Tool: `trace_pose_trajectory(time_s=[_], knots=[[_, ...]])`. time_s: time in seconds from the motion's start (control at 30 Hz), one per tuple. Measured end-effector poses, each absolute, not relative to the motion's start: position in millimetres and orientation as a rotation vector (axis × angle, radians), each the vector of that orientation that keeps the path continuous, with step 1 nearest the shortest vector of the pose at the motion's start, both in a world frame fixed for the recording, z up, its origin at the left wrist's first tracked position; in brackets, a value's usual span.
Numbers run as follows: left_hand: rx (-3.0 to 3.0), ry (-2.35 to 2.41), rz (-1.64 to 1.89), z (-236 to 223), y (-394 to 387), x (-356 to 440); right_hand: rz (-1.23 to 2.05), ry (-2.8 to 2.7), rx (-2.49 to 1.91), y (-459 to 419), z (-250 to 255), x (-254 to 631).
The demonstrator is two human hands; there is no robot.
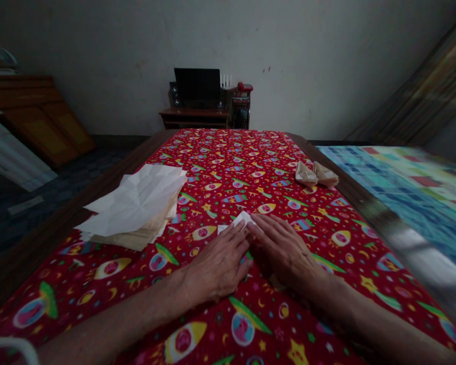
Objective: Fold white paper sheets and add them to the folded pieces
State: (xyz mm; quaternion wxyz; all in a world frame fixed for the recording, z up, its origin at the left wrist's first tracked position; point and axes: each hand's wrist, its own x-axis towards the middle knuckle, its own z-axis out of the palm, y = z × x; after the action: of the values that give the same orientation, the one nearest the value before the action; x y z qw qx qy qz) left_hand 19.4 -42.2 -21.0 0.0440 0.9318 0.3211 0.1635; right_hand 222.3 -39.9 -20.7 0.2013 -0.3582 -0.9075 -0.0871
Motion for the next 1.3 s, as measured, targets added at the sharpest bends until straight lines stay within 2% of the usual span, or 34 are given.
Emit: trace_pose_trajectory(time_s=[0.2,0.87,1.03,1.3], knots=[[2.839,1.011,0.416,-16,-42,17,-0.056,-2.643,-1.060,-62,-19,220],[2.948,1.249,0.178,-13,-52,-37,-0.179,-2.602,-1.192,-69,-17,247],[2.963,1.286,0.304,-16,-55,-42,-0.215,-2.578,-1.184,-63,-17,245],[2.715,1.224,0.814,-8,-8,-16,-0.242,-2.731,-1.113,-30,3,210]])
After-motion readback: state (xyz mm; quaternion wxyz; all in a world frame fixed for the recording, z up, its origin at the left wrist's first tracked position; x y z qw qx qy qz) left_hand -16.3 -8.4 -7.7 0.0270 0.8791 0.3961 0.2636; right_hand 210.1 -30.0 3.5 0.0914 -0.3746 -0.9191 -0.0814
